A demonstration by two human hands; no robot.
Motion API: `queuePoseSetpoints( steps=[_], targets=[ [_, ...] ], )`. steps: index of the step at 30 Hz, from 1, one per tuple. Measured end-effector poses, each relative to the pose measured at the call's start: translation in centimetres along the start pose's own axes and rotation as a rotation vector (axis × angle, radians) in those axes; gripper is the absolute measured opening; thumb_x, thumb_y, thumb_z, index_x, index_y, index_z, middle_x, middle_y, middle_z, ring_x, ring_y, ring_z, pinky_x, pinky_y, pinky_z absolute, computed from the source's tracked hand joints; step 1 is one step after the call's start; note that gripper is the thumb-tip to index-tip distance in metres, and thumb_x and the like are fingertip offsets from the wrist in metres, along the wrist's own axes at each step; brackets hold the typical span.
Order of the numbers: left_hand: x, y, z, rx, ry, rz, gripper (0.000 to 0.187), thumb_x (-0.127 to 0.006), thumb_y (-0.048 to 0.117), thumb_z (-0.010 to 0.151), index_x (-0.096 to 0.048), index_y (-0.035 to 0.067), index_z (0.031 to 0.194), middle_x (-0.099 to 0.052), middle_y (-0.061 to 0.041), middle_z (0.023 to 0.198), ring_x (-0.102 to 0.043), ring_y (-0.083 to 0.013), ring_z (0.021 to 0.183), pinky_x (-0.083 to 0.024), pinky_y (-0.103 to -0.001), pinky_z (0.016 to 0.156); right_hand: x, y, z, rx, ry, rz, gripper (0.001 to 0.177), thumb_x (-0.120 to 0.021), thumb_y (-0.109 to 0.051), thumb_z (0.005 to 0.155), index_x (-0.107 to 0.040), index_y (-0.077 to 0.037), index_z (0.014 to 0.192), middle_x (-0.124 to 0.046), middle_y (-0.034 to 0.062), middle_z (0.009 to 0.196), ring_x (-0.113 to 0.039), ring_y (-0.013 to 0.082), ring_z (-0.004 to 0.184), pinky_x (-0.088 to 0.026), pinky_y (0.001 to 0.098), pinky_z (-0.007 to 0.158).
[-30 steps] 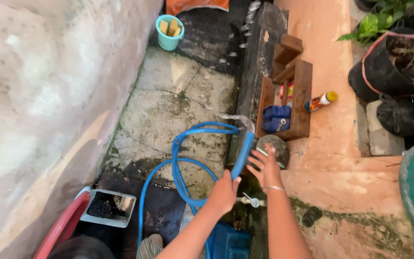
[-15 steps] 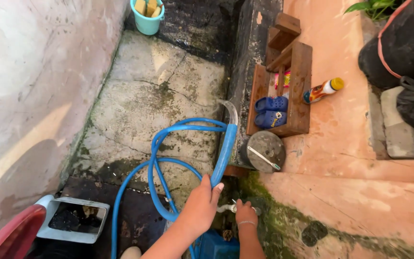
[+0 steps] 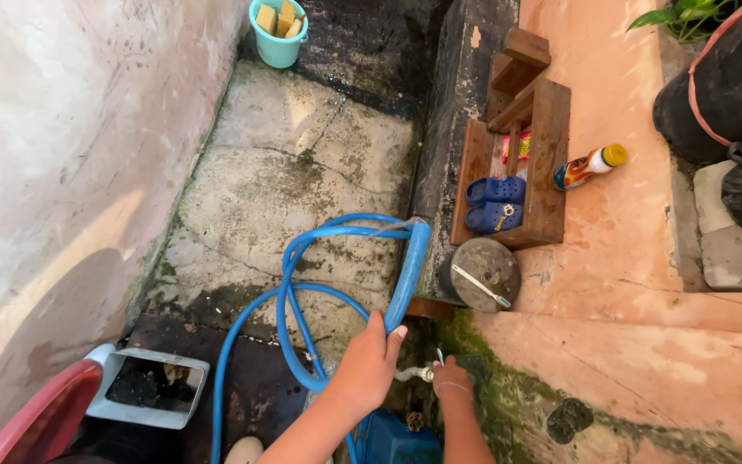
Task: Watering various potted plants in an outdoor garden area using a hose.
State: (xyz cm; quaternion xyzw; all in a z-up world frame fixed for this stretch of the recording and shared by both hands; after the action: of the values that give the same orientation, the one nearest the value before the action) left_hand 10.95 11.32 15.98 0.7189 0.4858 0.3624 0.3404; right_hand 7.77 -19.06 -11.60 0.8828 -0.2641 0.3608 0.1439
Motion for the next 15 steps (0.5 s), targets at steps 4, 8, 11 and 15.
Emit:
queuePoseSetpoints(
  steps=[4,8,11,15],
  targets=[
    [0.3,0.0,-0.8,-0.046,0.064,-0.022,0.043,-0.049,0.036,0.104,-0.046,-0.004,0.121,-0.065,-0.027,0.081,-0.063,-0.0464,0.077,-0.051,-0.052,0.069,-4.3,4.9,5.7,0.194,-0.021,-0.12,0.036,-0.058,-0.035,0.101,-0.058,-0.018,0.133,-0.065,0.0246,0.126,-0.062,0.0467,0.114,-0.053,0.0564,0.097],
    [-0.6,-3.4,1.8,-0.135,0.117,0.02,0.04,-0.051,0.036,0.105,-0.049,-0.002,0.115,-0.065,-0.03,0.084,-0.063,-0.05,0.084,-0.049,-0.055,0.072,-3.8,3.2,5.6,0.189,0.123,-0.183,0.039,-0.072,-0.027,0.092,-0.06,-0.015,0.127,-0.067,0.0221,0.111,-0.068,0.042,0.107,-0.056,0.0519,0.094],
    [-0.2,-2.2,0.3,-0.056,0.041,0.011,0.04,-0.049,0.036,0.105,-0.047,-0.002,0.114,-0.064,-0.029,0.086,-0.062,-0.0507,0.084,-0.049,-0.056,0.072,-2.5,2.7,-0.6,0.105,0.21,-0.229,0.034,-0.07,-0.03,0.094,-0.064,-0.013,0.122,-0.068,0.0189,0.107,-0.071,0.0391,0.103,-0.06,0.0495,0.089],
    [0.2,-1.7,0.4,-0.076,0.031,-0.002,0.04,-0.049,0.036,0.106,-0.048,-0.004,0.109,-0.063,-0.029,0.085,-0.061,-0.0503,0.083,-0.049,-0.056,0.072,-1.1,1.4,-3.5,0.162,0.314,-0.227,0.031,-0.069,-0.028,0.095,-0.066,-0.01,0.119,-0.069,0.0178,0.108,-0.071,0.0376,0.101,-0.06,0.0487,0.084]
  ],
)
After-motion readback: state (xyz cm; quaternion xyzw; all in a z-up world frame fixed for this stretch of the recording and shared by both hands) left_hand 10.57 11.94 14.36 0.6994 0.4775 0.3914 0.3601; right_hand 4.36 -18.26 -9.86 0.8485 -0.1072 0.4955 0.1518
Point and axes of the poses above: each hand's wrist, its own z-axis towards the middle knuckle, its own x-axis out of the back of the hand, y = z × x, the point moved 4 cm from there along z, towards the middle knuckle
